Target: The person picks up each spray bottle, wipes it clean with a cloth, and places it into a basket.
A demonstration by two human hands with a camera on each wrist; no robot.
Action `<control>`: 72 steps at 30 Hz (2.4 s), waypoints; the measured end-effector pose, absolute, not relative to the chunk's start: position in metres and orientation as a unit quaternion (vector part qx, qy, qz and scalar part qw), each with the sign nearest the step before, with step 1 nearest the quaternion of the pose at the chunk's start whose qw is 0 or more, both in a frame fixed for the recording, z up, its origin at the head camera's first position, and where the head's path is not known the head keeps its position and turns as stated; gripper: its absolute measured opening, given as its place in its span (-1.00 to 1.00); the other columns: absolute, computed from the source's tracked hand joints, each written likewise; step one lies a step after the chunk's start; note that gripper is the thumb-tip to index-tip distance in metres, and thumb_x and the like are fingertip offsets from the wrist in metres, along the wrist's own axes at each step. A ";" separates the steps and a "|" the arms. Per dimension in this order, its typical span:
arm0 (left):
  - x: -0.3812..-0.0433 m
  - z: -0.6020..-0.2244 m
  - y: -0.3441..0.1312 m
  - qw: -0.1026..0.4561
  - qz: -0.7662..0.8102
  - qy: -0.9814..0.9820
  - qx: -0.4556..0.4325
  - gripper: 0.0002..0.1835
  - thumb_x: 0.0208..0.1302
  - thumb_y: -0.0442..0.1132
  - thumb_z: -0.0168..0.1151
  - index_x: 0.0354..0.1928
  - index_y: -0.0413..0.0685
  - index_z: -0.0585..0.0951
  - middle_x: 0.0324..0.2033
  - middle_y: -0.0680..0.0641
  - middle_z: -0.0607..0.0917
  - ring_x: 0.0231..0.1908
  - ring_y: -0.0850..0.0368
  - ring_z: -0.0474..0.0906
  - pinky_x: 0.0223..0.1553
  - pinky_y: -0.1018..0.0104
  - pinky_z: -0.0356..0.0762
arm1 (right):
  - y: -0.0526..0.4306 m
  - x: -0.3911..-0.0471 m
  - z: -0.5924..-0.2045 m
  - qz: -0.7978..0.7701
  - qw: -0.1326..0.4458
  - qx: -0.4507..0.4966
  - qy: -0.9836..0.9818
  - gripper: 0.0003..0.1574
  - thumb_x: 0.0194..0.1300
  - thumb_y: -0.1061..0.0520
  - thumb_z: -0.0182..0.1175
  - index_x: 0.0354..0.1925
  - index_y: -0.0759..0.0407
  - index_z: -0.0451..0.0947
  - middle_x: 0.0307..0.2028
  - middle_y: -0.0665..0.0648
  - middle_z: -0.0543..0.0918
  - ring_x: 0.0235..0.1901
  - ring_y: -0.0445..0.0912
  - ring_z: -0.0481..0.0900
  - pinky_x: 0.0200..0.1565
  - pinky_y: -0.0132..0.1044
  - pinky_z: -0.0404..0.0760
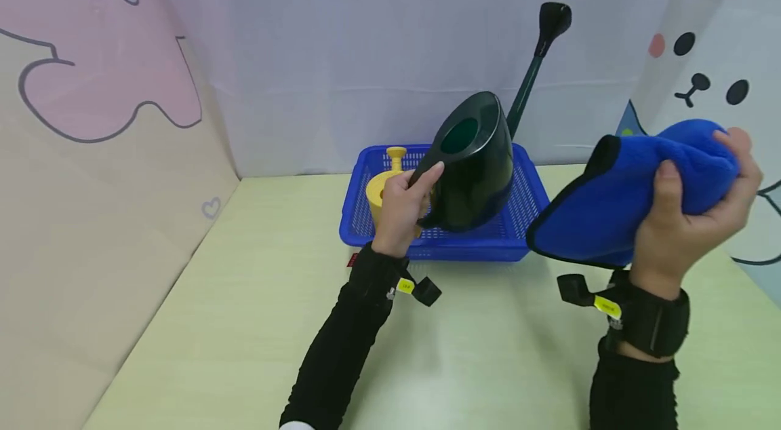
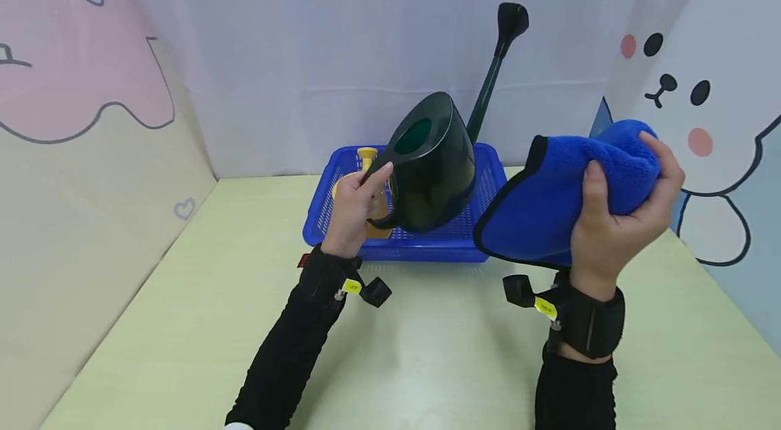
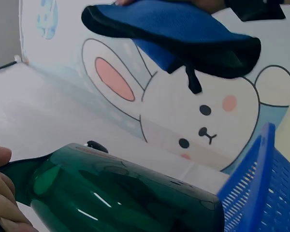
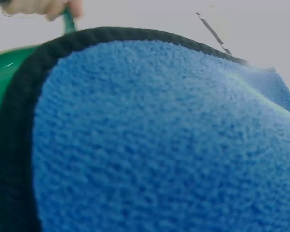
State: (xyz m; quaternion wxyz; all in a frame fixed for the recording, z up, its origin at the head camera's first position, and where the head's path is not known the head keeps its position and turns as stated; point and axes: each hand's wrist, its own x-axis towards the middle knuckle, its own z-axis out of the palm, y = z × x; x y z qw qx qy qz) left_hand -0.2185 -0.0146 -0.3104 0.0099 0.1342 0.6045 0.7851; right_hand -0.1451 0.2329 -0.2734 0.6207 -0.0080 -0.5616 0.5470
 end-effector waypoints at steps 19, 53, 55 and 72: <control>-0.250 -0.353 -0.006 0.072 0.739 0.663 0.094 -0.57 0.19 0.01 0.20 -0.66 -0.05 0.30 -0.74 0.09 0.20 -0.71 0.21 0.15 -0.60 0.38 0.10 | 0.226 -0.138 -0.269 0.551 0.627 -0.008 -0.550 -0.28 -0.30 -0.11 0.33 -0.09 0.15 0.51 0.03 0.10 0.53 -0.04 -0.08 0.45 0.04 -0.32 0.39; -0.225 -0.354 -0.030 -0.154 0.449 0.867 0.153 -0.60 0.30 -0.06 0.07 0.05 -0.18 0.53 -0.06 -0.14 0.63 -0.08 0.00 0.55 0.01 0.17 0.51 | 0.205 -0.149 -0.284 0.487 0.505 0.154 -0.696 -0.19 -0.08 -0.15 0.35 -0.02 0.39 0.46 -0.01 0.00 0.56 0.00 -0.18 0.48 0.07 -0.39 0.40; -0.221 -0.347 -0.039 -0.193 0.465 0.852 0.146 -0.63 0.29 -0.07 0.10 -0.01 -0.18 0.57 -0.10 -0.14 0.65 -0.10 0.01 0.57 -0.04 0.18 0.54 | 0.197 -0.149 -0.286 0.439 0.475 0.207 -0.734 -0.14 -0.01 -0.27 0.28 -0.03 0.42 0.45 -0.04 0.11 0.57 0.01 -0.23 0.46 0.08 -0.44 0.39; -0.211 -0.324 -0.113 -0.241 0.511 0.823 0.063 -0.65 0.27 -0.05 0.11 -0.11 -0.18 0.63 -0.20 -0.19 0.69 -0.16 -0.07 0.62 -0.07 0.08 0.53 | 0.116 -0.146 -0.375 0.110 -0.052 0.399 -0.909 -0.14 0.10 -0.14 0.26 0.32 -0.03 0.20 0.40 0.13 0.09 0.35 0.10 0.14 0.20 0.15 0.28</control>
